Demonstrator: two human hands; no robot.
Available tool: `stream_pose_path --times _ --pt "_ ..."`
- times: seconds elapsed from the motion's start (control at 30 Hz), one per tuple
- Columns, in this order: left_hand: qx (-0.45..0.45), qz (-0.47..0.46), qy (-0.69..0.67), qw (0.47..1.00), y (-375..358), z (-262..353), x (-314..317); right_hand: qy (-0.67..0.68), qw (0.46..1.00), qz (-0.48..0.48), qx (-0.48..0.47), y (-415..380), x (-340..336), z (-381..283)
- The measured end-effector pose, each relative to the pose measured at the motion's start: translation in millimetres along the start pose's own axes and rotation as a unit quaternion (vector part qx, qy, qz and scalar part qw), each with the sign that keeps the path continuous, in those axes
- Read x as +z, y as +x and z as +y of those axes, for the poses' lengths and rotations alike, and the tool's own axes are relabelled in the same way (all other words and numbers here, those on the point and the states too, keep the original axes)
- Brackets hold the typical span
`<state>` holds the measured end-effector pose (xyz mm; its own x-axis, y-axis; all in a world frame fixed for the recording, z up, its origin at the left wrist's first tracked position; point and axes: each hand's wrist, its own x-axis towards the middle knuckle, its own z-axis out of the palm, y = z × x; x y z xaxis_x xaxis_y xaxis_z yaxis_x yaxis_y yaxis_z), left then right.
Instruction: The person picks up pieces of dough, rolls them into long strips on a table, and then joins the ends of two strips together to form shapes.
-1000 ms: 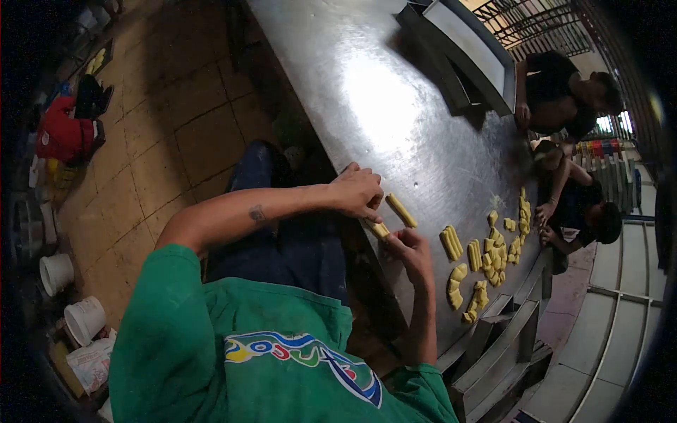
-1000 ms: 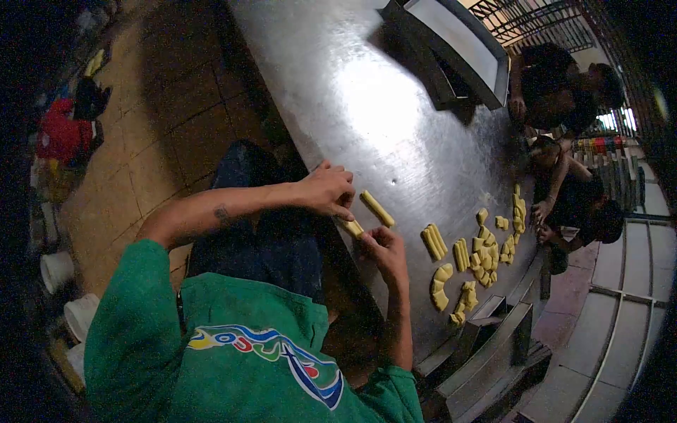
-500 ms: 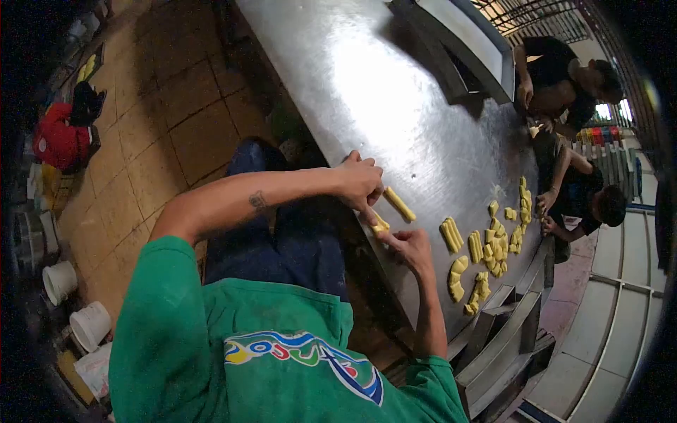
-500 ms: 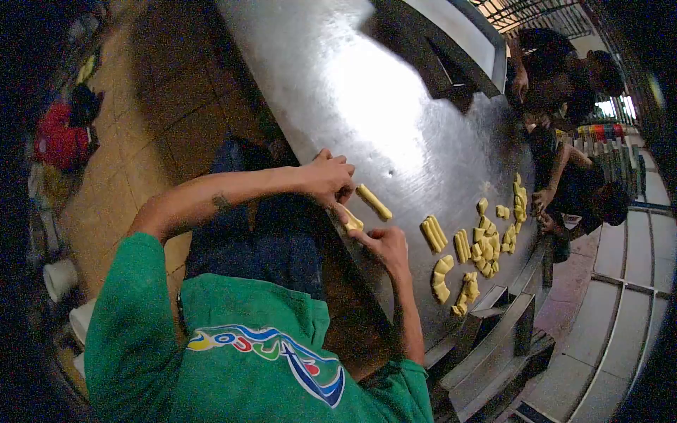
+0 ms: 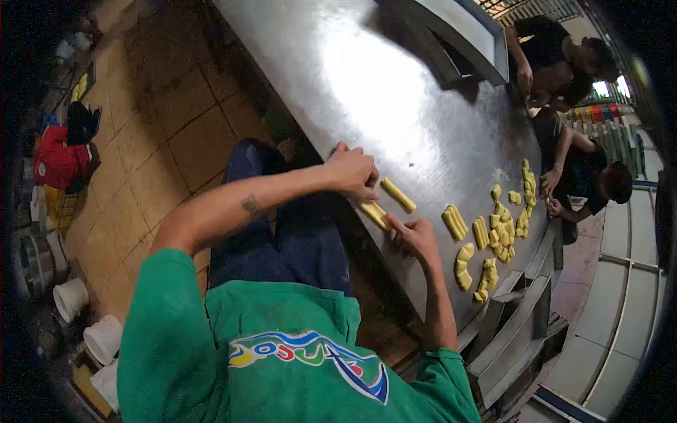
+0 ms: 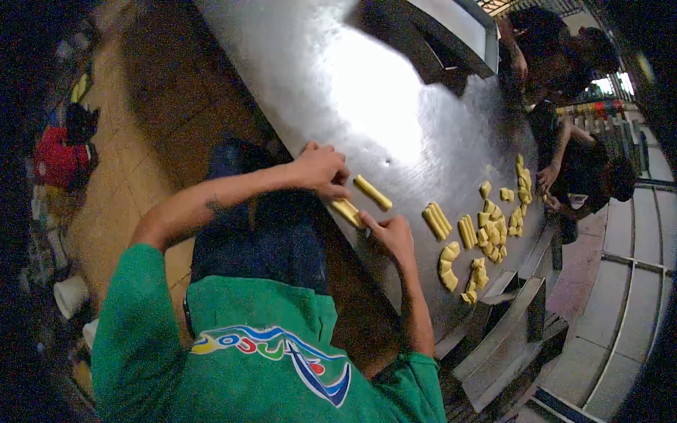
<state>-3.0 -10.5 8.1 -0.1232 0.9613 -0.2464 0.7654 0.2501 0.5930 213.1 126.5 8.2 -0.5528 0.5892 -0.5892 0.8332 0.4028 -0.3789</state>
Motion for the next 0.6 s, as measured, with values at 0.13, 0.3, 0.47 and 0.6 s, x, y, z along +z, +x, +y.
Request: stream_pose_path --times 0.13,0.3,0.47,0.6 --pt "0.017 0.124 0.034 0.992 0 2 25 -0.116 0.99 0.084 -0.008 -11 11 -24" --pt "0.044 0.071 0.005 0.996 -4 -6 13 -0.038 0.995 0.045 -0.077 -12 0 -1" --pt "0.052 0.068 0.033 0.996 -4 5 3 -0.121 0.979 0.111 -0.118 -3 5 -8" --pt "-0.036 -0.001 0.066 0.997 12 19 6 -0.076 0.991 0.096 -0.05 5 -5 -29"
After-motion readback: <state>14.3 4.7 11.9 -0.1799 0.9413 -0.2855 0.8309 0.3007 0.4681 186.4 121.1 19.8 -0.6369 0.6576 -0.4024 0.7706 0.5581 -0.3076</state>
